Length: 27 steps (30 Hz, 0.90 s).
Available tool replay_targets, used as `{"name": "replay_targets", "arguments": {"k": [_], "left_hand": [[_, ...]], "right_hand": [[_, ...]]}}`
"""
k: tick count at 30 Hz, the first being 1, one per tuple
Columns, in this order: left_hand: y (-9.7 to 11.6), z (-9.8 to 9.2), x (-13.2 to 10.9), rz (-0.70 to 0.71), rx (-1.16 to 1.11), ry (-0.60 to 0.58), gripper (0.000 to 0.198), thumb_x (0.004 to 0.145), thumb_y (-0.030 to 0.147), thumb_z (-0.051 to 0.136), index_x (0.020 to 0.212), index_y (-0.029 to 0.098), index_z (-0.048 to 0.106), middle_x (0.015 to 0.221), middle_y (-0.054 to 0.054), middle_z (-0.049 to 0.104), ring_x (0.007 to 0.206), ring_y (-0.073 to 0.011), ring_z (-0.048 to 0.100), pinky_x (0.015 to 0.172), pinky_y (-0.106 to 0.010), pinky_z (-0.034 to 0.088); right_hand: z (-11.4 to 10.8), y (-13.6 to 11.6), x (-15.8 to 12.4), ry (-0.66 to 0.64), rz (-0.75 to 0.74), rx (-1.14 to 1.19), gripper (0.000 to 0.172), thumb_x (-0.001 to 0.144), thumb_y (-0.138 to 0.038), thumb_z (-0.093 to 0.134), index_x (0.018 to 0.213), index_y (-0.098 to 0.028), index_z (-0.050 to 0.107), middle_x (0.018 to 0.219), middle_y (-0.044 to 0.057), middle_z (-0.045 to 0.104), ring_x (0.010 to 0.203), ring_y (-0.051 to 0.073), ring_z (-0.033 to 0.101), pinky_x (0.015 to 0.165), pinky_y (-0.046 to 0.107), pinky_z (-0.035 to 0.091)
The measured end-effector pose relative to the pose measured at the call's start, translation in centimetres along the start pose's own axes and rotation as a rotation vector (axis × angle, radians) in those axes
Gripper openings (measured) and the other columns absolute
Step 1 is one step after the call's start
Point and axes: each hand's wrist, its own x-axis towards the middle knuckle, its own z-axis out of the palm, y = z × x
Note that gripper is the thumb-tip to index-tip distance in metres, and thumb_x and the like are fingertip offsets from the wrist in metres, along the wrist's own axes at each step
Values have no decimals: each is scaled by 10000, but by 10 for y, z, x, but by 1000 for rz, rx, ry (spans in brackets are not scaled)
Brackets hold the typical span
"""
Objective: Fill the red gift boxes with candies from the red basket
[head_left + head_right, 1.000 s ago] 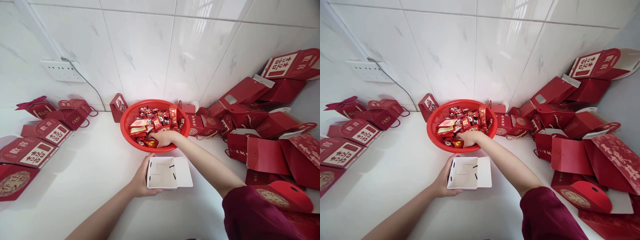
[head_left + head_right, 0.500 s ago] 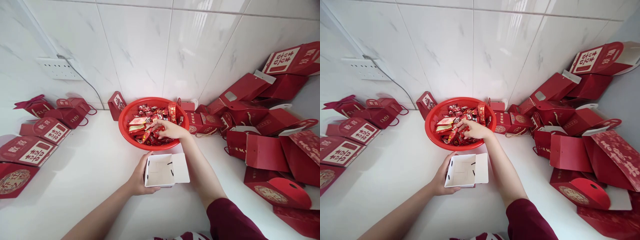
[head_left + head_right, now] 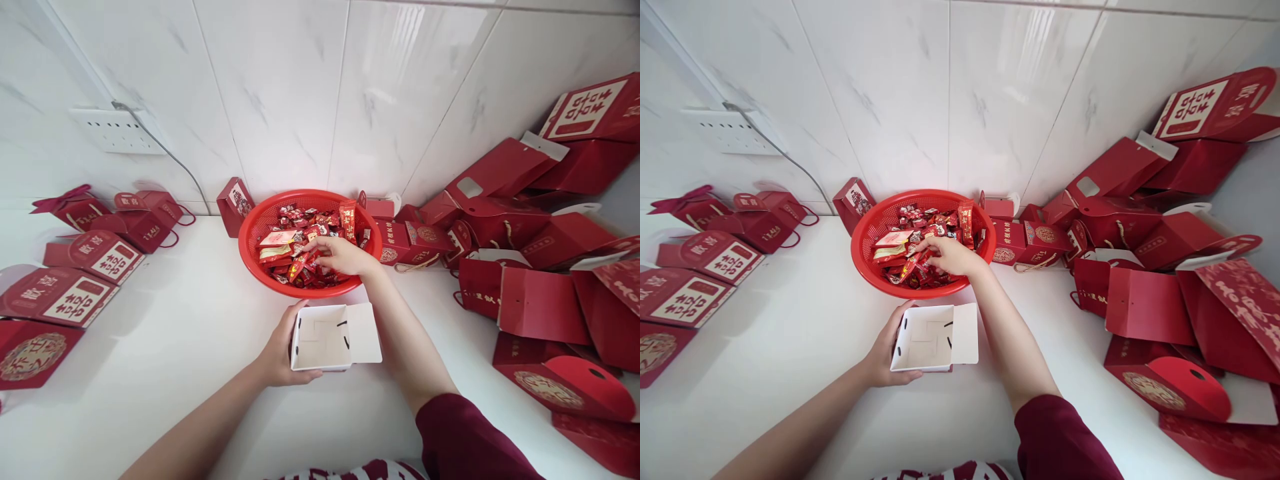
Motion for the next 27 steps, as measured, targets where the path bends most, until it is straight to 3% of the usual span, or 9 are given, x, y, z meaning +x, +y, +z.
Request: {"name": "replay_targets", "arguments": {"k": [4,6,10,13,16,20,23,25,27], "left_hand": [[-2,0,-1,12,37,26,1162,620,524,804,1552,334,137,1444,-131,454,1291,-389,513,1049,-612,453],[-3,0,-1,15,37,39,1165,625,515,807,1556,337,129,1447,-129,452,1284,-387,519,1038,-612,463],[-3,-1,0,31,-4,38,1142,644,466,813,1553,334,135,1473,-131,417,1304,-393,497,1051,-607,454],[-4,0,1,38,-49,41,1139,639,429,825,1549,340,147,1476,-122,410,1320,-397,472,1083,-611,419],[-6,2,2,42,-102,53,1164,615,419,845,1549,344,154,1470,-119,415,1313,-412,469,1081,-617,411],[-5,4,3,50,-132,66,1128,613,407,851,1536,326,209,1445,-122,446,1297,-406,481,1073,-615,410],[-4,4,4,58,-158,66,1108,616,421,851,1527,327,228,1434,-126,459,1280,-402,492,1061,-621,421],[-4,4,3,57,-155,62,1118,613,424,856,1529,326,221,1450,-129,442,1298,-413,473,1065,-620,420],[-6,3,1,46,-127,64,1128,618,413,853,1536,304,207,1464,-141,418,1319,-422,451,1076,-618,410]], "right_hand": [[-5,-2,-1,188,-208,-180,301,824,-69,543,1083,-172,656,1160,60,689,1131,208,627,1064,431,455],[-10,-6,-6,278,-247,-192,277,862,-106,535,1103,-182,646,1179,56,681,1162,207,610,1084,423,428],[-24,-24,-28,346,-238,-65,233,894,-221,601,1123,-190,635,1177,67,662,1073,213,631,967,392,514],[-29,-44,-49,274,-219,84,249,903,-287,641,1134,-195,627,1121,62,664,975,190,654,881,358,553],[-24,-63,-65,119,-196,146,225,923,-300,633,1124,-200,623,1060,54,694,939,173,674,854,327,556],[-13,-83,-75,-136,-168,-35,158,968,-248,543,1078,-203,647,1004,35,727,922,164,686,834,300,539],[-10,-90,-77,-277,-161,-183,199,985,-206,488,1075,-200,665,1003,20,729,894,144,681,812,267,522],[-12,-88,-78,-302,-158,-205,229,1000,-215,456,1097,-206,664,1058,20,724,946,144,678,840,261,512],[-16,-82,-77,-230,-131,-199,249,1013,-239,430,1133,-217,647,1099,24,718,1008,152,673,879,272,505]]}}
